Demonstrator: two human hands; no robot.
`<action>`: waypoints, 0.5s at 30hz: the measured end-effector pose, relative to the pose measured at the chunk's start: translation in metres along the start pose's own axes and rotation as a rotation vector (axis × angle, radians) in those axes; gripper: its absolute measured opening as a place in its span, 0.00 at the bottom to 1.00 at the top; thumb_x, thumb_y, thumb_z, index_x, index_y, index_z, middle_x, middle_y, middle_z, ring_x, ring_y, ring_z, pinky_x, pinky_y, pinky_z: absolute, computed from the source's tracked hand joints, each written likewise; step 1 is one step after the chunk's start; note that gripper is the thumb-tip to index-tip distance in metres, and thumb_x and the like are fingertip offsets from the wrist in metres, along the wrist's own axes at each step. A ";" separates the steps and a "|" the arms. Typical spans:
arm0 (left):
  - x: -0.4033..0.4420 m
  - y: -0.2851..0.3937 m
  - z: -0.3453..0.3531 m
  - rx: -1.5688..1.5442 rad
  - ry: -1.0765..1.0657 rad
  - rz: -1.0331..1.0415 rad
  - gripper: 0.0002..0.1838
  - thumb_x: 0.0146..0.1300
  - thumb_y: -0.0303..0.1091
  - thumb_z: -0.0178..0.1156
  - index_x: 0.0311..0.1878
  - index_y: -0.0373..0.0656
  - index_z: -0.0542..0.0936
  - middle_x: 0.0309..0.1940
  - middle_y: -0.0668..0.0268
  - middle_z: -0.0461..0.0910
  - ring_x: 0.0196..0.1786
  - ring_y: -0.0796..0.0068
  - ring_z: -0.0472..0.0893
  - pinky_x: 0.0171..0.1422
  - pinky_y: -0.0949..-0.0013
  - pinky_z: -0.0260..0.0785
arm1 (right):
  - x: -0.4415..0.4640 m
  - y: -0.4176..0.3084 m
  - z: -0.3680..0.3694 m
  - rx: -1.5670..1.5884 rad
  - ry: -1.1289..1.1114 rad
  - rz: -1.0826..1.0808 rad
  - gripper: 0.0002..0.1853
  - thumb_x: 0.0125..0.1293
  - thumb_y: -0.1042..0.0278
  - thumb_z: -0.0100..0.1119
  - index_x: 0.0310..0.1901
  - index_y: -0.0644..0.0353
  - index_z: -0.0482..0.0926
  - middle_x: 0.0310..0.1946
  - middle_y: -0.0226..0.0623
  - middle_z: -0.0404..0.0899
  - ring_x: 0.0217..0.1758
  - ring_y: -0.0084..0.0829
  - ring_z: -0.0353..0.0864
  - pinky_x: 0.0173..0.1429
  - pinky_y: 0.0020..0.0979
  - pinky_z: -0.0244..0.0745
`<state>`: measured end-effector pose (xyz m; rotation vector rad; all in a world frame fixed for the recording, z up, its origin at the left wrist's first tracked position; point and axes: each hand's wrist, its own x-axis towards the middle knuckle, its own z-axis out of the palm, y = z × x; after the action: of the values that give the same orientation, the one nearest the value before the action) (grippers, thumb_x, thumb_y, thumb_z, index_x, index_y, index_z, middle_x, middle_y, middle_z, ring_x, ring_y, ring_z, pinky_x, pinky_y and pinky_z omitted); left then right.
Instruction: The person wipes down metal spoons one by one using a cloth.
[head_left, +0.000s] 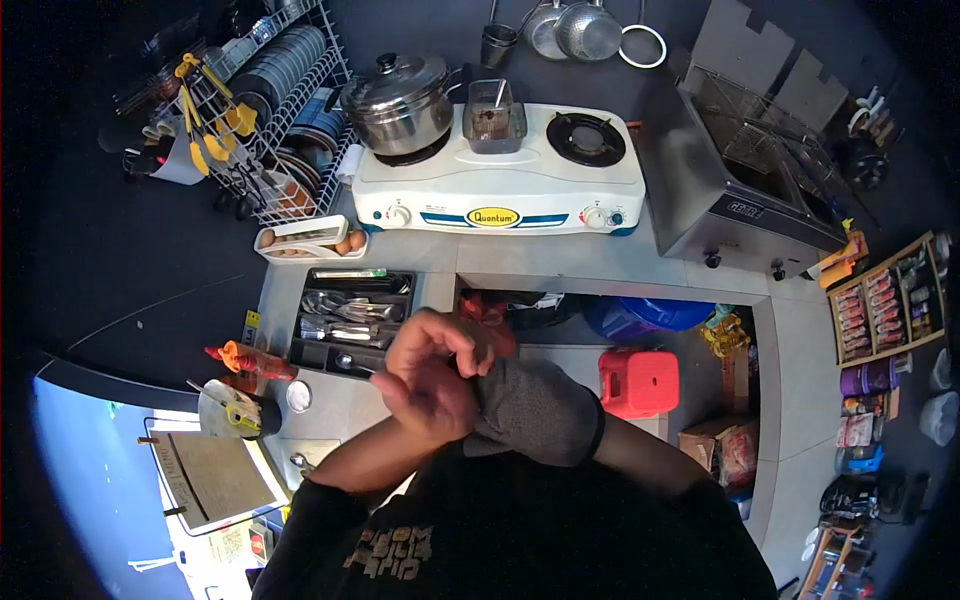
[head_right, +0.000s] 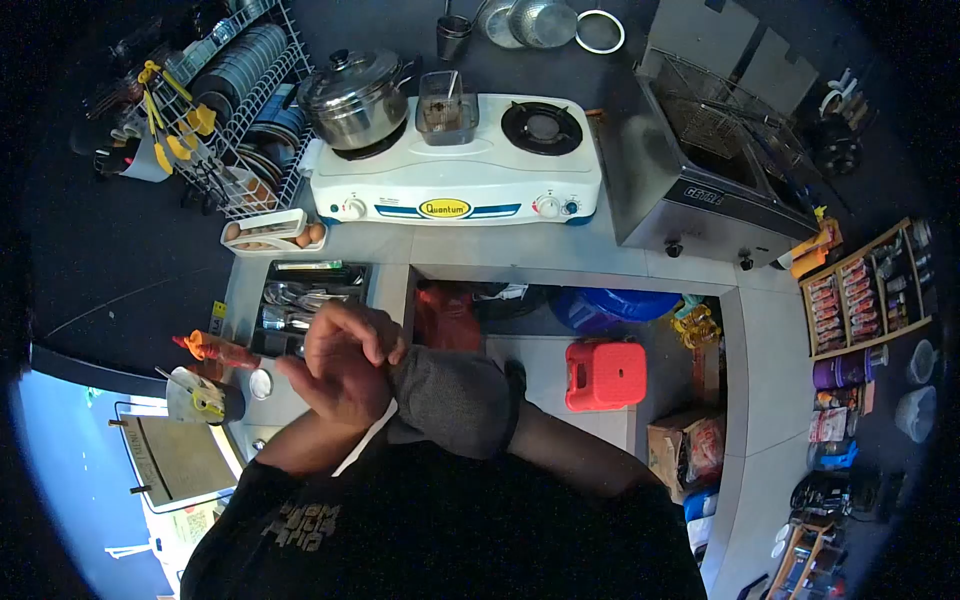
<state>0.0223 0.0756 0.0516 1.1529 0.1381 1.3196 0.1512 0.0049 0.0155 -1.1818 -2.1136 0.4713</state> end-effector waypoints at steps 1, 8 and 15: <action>-0.001 0.002 0.001 0.112 0.003 -0.040 0.42 0.62 0.78 0.41 0.39 0.39 0.70 0.26 0.64 0.72 0.28 0.72 0.72 0.35 0.68 0.66 | 0.003 -0.004 -0.006 -0.068 -0.056 -0.021 0.14 0.67 0.62 0.55 0.46 0.64 0.76 0.41 0.41 0.79 0.46 0.40 0.79 0.52 0.38 0.75; 0.031 0.139 0.039 0.745 -0.468 0.085 0.16 0.67 0.42 0.57 0.45 0.37 0.72 0.51 0.49 0.73 0.46 0.69 0.75 0.53 0.63 0.69 | -0.022 0.017 -0.018 0.018 -0.103 0.265 0.15 0.63 0.59 0.61 0.38 0.65 0.77 0.35 0.49 0.77 0.38 0.50 0.78 0.40 0.46 0.74; 0.027 0.187 0.042 1.413 -1.145 0.490 0.13 0.67 0.38 0.57 0.44 0.37 0.72 0.48 0.50 0.73 0.45 0.69 0.75 0.51 0.64 0.69 | -0.007 -0.007 -0.009 0.009 -0.101 0.210 0.11 0.64 0.58 0.60 0.37 0.59 0.79 0.30 0.45 0.79 0.34 0.46 0.79 0.39 0.42 0.73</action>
<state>-0.0681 0.0392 0.2193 3.1279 -0.1078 0.6036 0.1563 -0.0050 0.0236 -1.4083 -2.0782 0.6468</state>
